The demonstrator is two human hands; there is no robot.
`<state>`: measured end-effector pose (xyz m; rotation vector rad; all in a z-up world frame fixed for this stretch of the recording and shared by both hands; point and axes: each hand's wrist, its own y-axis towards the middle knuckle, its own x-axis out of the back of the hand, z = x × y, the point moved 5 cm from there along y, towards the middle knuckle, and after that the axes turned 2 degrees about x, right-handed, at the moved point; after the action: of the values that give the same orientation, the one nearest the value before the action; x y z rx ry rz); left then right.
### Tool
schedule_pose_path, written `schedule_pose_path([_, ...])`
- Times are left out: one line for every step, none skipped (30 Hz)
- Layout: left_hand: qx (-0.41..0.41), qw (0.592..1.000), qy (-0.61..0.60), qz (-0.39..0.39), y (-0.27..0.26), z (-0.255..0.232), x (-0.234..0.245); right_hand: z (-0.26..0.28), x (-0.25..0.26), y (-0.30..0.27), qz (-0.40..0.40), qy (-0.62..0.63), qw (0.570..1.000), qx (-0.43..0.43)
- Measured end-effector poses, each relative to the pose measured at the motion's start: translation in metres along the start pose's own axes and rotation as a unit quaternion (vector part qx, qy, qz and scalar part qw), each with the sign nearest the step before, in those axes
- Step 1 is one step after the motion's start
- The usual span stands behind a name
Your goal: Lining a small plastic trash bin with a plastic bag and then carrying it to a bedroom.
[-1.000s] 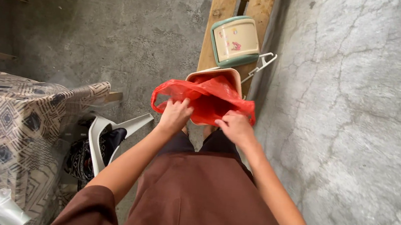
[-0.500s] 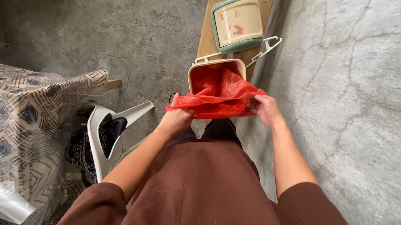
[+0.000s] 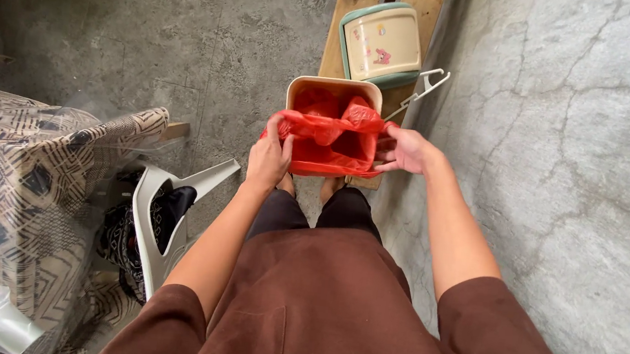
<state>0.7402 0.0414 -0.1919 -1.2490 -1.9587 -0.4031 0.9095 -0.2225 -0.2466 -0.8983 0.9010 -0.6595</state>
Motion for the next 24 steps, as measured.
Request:
schedule_pose_path([0.001,1.0,0.0,-0.003,0.008,-0.007,0.005,0.0,-0.001,0.001,0.001,-0.003,1.0,0.0])
schedule_pose_path([0.042,0.998,0.035,0.026,0.014,-0.009,0.006,-0.001,-0.003,0.001,0.007,-0.037,0.999,0.008])
schedule_pose_path([0.082,0.993,0.07,0.056,0.02,-0.012,0.008,-0.001,-0.005,0.002,0.013,-0.07,0.997,0.015])
schedule_pose_path([0.084,0.993,0.069,0.054,0.023,-0.014,0.009,-0.001,-0.006,0.0,0.015,-0.073,0.997,0.015])
schedule_pose_path([0.081,0.99,0.1,0.065,0.026,-0.016,0.008,0.002,-0.006,-0.003,0.005,-0.08,0.996,0.036])
schedule_pose_path([0.077,0.985,0.131,0.077,0.028,-0.018,0.009,0.005,-0.007,-0.006,-0.005,-0.086,0.995,0.058])
schedule_pose_path([0.078,0.985,0.132,0.075,0.029,-0.009,-0.008,0.016,-0.028,-0.024,-0.003,-0.088,0.994,0.058])
schedule_pose_path([0.091,0.963,0.224,0.12,0.027,0.004,-0.029,0.028,-0.04,-0.043,-0.09,-0.184,0.977,0.06])
schedule_pose_path([0.102,0.93,0.313,0.164,0.025,0.017,-0.049,0.041,-0.053,-0.064,-0.177,-0.276,0.943,0.06])
schedule_pose_path([0.104,0.93,0.313,0.164,0.026,0.018,-0.058,0.043,-0.059,-0.069,-0.176,-0.277,0.943,0.061])
schedule_pose_path([0.084,0.913,0.376,0.132,0.029,0.016,-0.064,0.054,-0.062,-0.077,-0.237,-0.319,0.91,0.12])
schedule_pose_path([0.064,0.892,0.437,0.099,0.031,0.014,-0.07,0.064,-0.066,-0.087,-0.297,-0.357,0.867,0.178])
schedule_pose_path([0.064,0.892,0.437,0.099,0.037,-0.009,-0.047,0.057,-0.059,-0.073,-0.297,-0.358,0.867,0.179])
schedule_pose_path([0.033,0.904,0.423,0.054,0.042,-0.037,-0.02,0.057,-0.051,-0.065,-0.35,-0.376,0.824,0.24])
schedule_pose_path([0.001,0.912,0.409,0.009,0.048,-0.064,0.007,0.055,-0.045,-0.058,-0.399,-0.39,0.774,0.3])
schedule_pose_path([-0.002,0.913,0.408,0.009,0.055,-0.065,0.01,0.051,-0.037,-0.047,-0.401,-0.389,0.773,0.3])
schedule_pose_path([-0.043,0.935,0.35,-0.03,0.062,-0.072,0.017,0.051,-0.037,-0.038,-0.354,-0.378,0.764,0.385])
schedule_pose_path([-0.082,0.951,0.291,-0.07,0.068,-0.077,0.025,0.05,-0.037,-0.029,-0.301,-0.365,0.747,0.467])
schedule_pose_path([-0.082,0.951,0.29,-0.071,0.077,-0.072,0.021,0.052,-0.038,-0.024,-0.301,-0.365,0.747,0.467])
schedule_pose_path([-0.101,0.959,0.262,-0.046,0.084,-0.067,0.015,0.052,-0.038,-0.018,-0.283,-0.327,0.771,0.467])
schedule_pose_path([-0.119,0.965,0.232,-0.022,0.09,-0.062,0.008,0.051,-0.038,-0.012,-0.265,-0.289,0.793,0.466])
schedule_pose_path([-0.119,0.965,0.231,-0.022,0.1,-0.051,0.0,0.053,-0.034,-0.008,-0.266,-0.289,0.793,0.466])
schedule_pose_path([-0.086,0.964,0.249,0.025,0.11,-0.036,-0.011,0.057,-0.033,-0.007,-0.276,-0.318,0.76,0.496])
schedule_pose_path([-0.051,0.96,0.265,0.071,0.119,-0.021,-0.023,0.06,-0.033,-0.006,-0.283,-0.347,0.725,0.524])
